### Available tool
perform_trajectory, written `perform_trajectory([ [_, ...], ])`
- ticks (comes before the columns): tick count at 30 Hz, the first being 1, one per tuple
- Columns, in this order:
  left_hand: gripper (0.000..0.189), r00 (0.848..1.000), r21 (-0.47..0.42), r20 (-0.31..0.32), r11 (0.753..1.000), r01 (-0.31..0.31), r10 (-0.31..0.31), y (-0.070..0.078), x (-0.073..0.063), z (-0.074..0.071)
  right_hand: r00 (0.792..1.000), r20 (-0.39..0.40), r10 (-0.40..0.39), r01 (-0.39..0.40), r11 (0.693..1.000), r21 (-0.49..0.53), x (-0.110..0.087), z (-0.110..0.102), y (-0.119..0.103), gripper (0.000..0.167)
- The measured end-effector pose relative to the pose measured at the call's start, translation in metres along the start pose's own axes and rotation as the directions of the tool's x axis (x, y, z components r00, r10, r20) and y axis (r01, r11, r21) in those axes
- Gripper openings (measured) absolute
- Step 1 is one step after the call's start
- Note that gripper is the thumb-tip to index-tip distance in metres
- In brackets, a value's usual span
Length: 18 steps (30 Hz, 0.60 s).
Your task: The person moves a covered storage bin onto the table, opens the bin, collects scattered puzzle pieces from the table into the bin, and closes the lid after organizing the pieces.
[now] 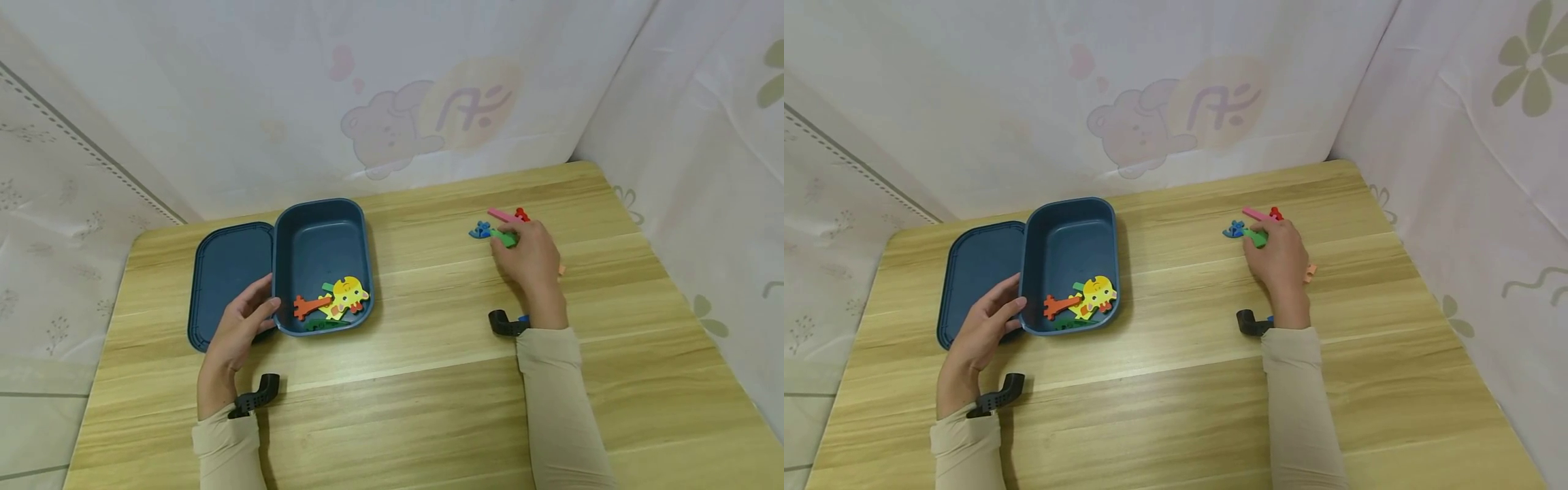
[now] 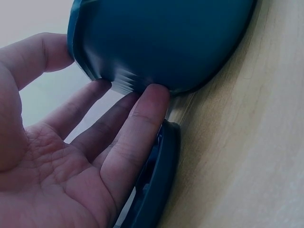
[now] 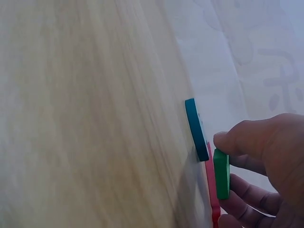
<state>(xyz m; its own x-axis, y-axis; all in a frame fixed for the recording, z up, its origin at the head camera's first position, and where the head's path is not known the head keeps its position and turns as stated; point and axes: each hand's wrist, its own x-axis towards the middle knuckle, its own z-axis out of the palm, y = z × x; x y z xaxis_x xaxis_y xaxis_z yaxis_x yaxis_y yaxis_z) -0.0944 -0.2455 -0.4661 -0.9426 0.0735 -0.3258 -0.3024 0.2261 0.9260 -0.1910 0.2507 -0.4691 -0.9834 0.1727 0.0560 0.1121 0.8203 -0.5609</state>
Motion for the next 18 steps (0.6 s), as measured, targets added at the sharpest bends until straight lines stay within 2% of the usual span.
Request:
perform_trajectory([
  [11,0.065,1.0,0.006,0.0,1.0,0.004,-0.004,-0.002,0.0,0.0,0.999,0.023,0.032,-0.033,0.998,0.046,-0.004,0.002,-0.008,0.039],
  [18,0.064,1.0,0.005,0.006,1.0,-0.004,0.004,-0.001,0.0,0.0,1.0,-0.009,0.011,-0.01,0.997,0.08,-0.004,0.002,-0.012,0.038],
])
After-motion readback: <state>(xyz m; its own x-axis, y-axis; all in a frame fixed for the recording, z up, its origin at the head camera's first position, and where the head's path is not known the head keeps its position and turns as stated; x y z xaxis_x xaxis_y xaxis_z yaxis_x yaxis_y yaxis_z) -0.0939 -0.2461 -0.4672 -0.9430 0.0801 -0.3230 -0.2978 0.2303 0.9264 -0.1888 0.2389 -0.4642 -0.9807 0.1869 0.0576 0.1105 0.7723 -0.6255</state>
